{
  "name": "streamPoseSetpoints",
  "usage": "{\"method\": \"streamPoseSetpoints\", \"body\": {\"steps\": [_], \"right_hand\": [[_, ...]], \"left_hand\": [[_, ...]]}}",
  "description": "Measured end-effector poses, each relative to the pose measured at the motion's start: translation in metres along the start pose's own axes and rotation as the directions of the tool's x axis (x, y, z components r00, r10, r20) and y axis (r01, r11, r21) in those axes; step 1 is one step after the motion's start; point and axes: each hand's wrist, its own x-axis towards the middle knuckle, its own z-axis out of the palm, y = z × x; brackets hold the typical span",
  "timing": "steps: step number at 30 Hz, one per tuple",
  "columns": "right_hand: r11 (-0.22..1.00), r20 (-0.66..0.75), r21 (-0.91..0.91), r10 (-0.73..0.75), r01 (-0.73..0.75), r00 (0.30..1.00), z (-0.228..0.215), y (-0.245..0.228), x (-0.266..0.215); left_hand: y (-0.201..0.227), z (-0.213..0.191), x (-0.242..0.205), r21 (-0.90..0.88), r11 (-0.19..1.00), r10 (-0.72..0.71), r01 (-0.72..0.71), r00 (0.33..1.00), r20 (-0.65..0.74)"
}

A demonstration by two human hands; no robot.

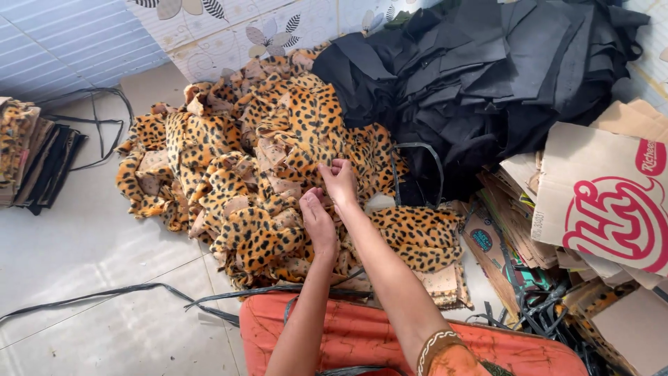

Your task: Picking up, unfolding, and stacking leopard-print fabric pieces from a large pile.

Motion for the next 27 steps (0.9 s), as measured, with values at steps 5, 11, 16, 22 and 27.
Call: {"method": "streamPoseSetpoints", "body": {"steps": [5, 11, 16, 22, 27], "right_hand": [[0.952, 0.075, 0.303, -0.060, 0.034, 0.995, -0.027, -0.032, -0.059], [0.947, 0.177, 0.297, -0.181, 0.123, 0.967, -0.065, -0.002, -0.126], [0.967, 0.388, 0.231, -0.193, 0.108, 0.901, -0.064, 0.038, -0.135], [0.965, 0.195, 0.217, -0.193, 0.150, 0.962, -0.093, -0.018, -0.125], [0.932, 0.506, 0.338, -0.062, -0.132, 0.860, -0.129, -0.087, -0.159]], "left_hand": [[0.007, 0.000, 0.001, -0.131, 0.987, -0.096, 0.090, 0.995, -0.039], [0.009, -0.007, 0.006, -0.264, 0.957, -0.115, 0.122, 0.993, 0.040], [0.004, -0.038, 0.012, -0.213, 0.960, -0.160, 0.183, 0.980, 0.118], [0.053, -0.066, -0.017, 0.005, 0.996, -0.084, 0.089, 0.918, 0.387], [0.071, -0.080, -0.033, -0.222, 0.952, 0.012, 0.210, 0.700, 0.714]]}}
